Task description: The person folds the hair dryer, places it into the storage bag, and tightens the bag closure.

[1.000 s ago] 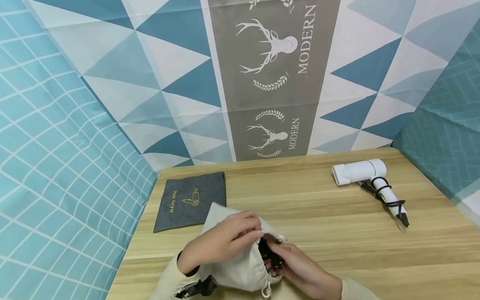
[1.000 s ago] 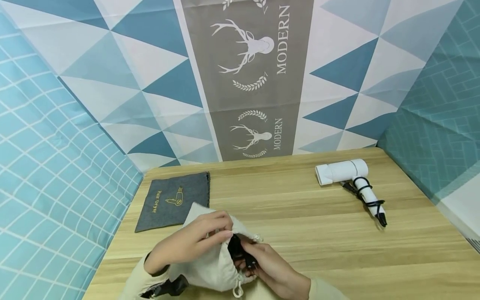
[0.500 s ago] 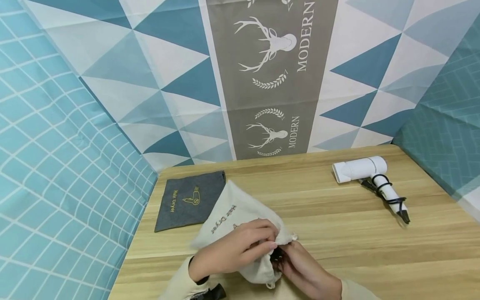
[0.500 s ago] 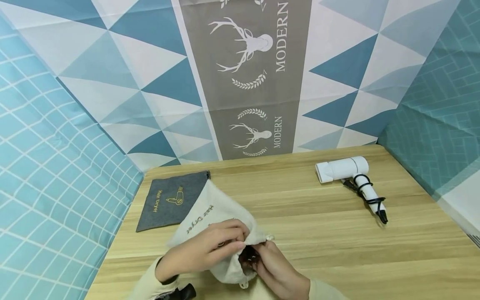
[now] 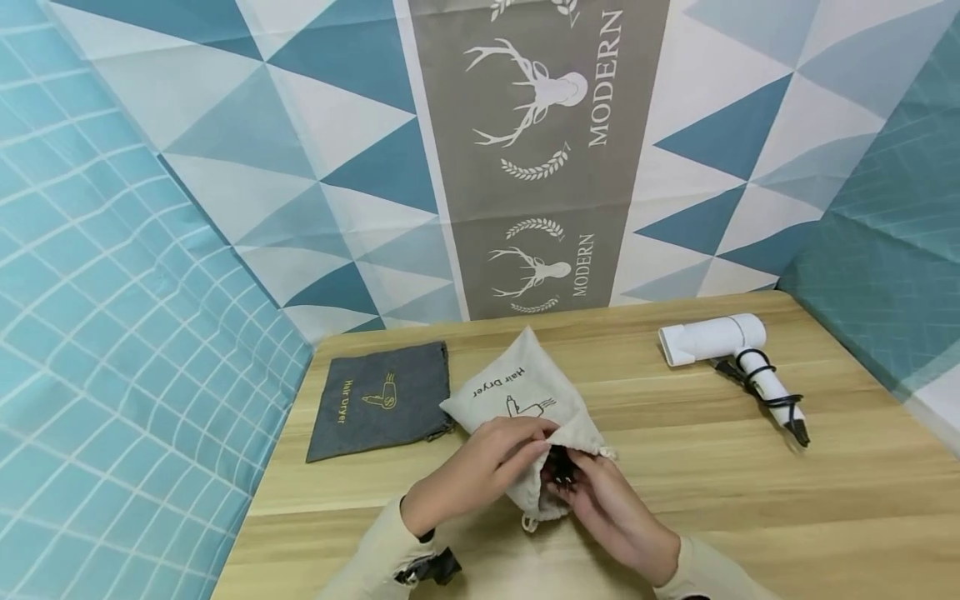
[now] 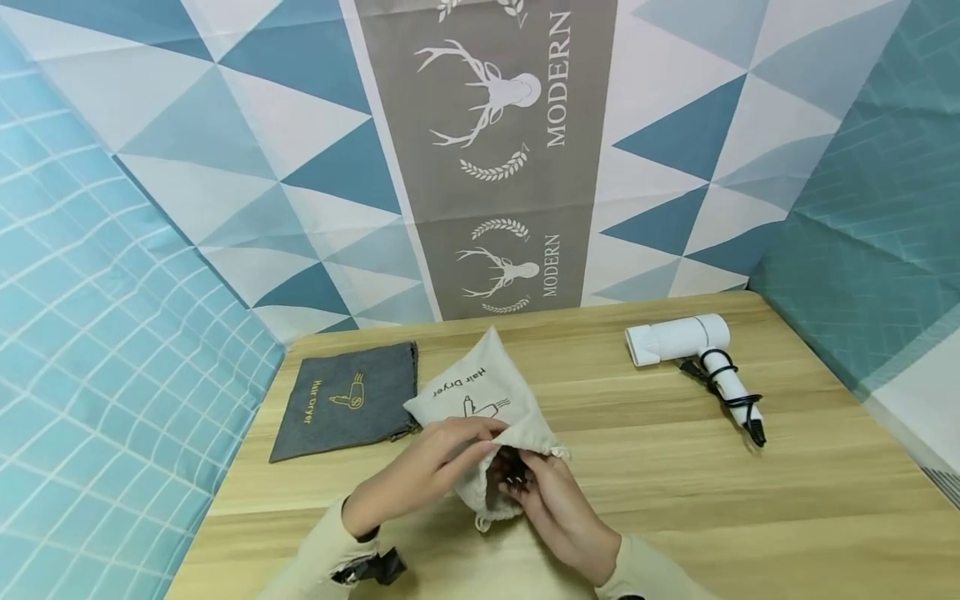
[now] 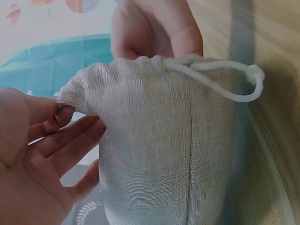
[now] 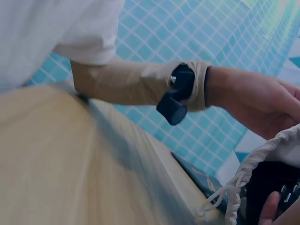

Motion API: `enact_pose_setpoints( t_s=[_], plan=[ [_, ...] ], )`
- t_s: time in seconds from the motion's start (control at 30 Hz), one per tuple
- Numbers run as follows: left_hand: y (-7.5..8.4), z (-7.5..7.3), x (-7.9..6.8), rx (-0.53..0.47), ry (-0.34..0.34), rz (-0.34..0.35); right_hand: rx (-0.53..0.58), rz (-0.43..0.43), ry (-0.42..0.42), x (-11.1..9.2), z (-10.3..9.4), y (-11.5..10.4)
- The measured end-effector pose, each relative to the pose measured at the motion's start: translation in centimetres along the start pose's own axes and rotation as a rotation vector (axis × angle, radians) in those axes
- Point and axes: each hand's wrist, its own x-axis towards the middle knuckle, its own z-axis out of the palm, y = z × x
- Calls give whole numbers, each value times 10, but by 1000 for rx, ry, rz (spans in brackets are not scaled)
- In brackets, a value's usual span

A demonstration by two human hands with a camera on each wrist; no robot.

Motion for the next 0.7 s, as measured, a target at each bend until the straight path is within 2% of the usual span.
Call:
enact_pose_setpoints(
  t_s=[0.2,0.3,0.4,0.5,0.57,0.7],
  plan=[
    [-14,9,12,93,-11,26,-5,-41,92,16,-8,-1],
    [-24,14,15,94,-31,25,-41,-17,67,19,-15,-3],
    [-33,18,15,28,-48,-6,-110,26,15,20,-24,-6],
    [-42,21,15,-23,-66,-31,-237,54,-42,19,-33,-11],
    [-46,23,13,-10,-82,-37,-350,60,-99,17,-38,-13],
    [-49,26,9,31,-119,-62,-563,-5,-180,14,-46,-13]
  ],
)
